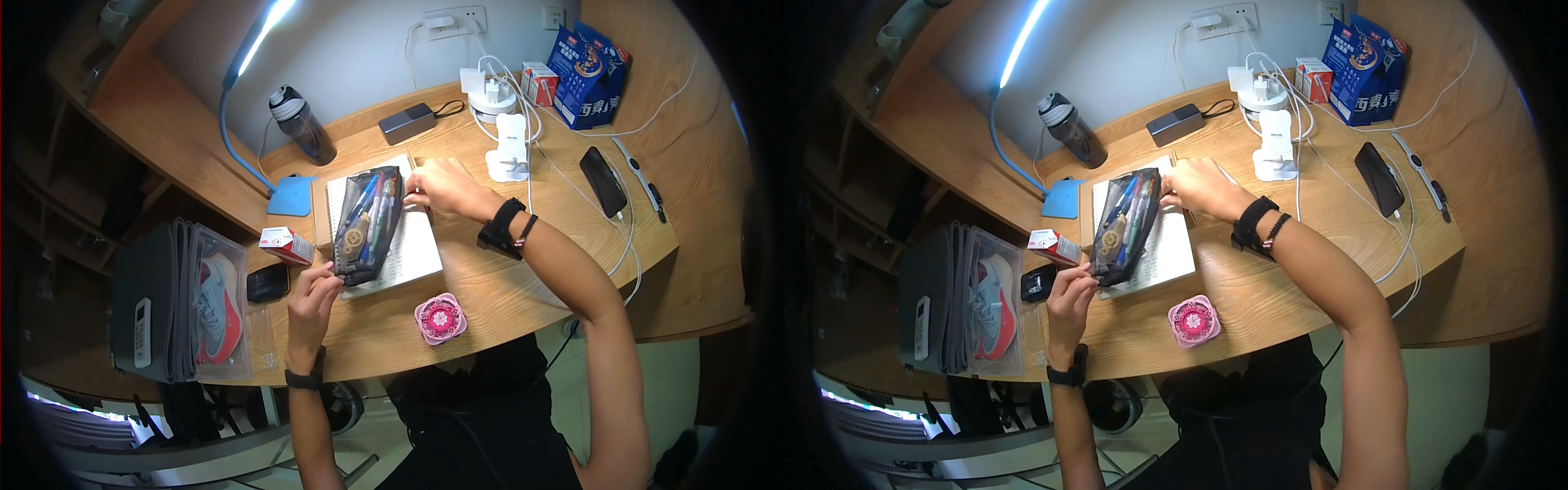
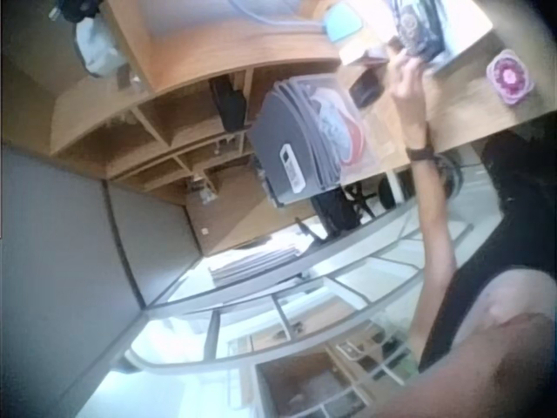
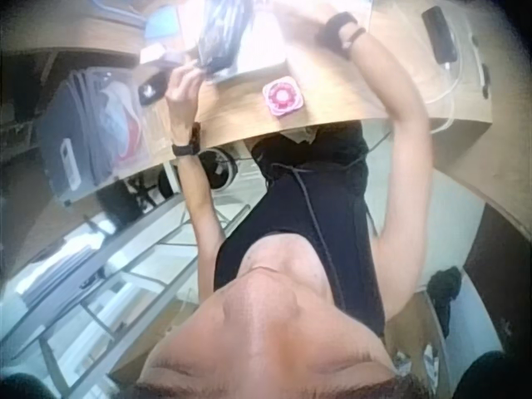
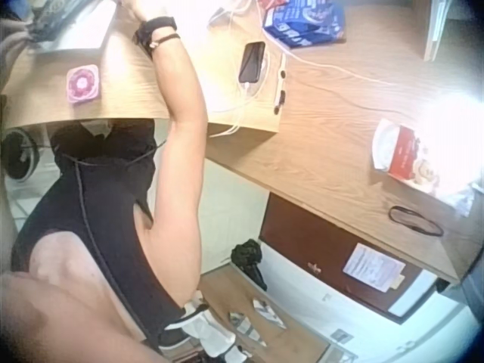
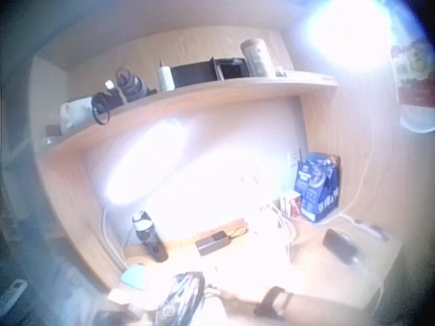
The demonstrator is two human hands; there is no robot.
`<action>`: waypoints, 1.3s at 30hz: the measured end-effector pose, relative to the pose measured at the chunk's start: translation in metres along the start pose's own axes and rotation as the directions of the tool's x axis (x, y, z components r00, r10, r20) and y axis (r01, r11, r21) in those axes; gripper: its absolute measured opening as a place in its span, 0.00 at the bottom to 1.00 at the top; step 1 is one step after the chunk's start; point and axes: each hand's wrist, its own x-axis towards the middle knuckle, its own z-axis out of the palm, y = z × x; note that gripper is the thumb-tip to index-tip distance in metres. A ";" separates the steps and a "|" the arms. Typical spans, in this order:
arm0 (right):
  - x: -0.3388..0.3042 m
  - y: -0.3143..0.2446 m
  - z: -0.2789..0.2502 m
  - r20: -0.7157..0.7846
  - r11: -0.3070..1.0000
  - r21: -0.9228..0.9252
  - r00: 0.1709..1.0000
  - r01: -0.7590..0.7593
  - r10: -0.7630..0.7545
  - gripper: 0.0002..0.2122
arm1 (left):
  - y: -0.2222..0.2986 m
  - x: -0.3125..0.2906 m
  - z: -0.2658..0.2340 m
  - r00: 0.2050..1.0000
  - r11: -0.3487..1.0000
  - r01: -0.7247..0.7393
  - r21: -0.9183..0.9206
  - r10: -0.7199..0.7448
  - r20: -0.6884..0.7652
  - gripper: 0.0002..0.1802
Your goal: Examining and manipulating a 3D mechanical puzzle box at a desk.
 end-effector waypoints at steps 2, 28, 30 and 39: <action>-0.003 -0.003 0.000 -0.019 0.999 -0.021 0.999 0.037 -0.038 0.09 | 0.002 0.000 0.002 0.999 0.999 0.041 -0.022 -0.041 -0.001 0.15; -0.024 -0.027 0.014 -0.163 0.927 -0.059 0.912 0.371 -0.375 0.08 | 0.022 0.040 0.050 0.987 0.976 -0.002 0.216 0.036 -0.156 0.16; -0.019 -0.029 0.019 -0.137 0.922 -0.047 0.912 0.385 -0.388 0.09 | 0.024 0.041 0.047 0.997 0.969 0.002 0.245 0.017 -0.074 0.15; -0.006 -0.042 0.018 0.051 0.947 -0.067 0.949 0.315 -0.312 0.13 | 0.035 0.043 0.049 0.993 0.984 0.101 0.145 -0.092 -0.069 0.24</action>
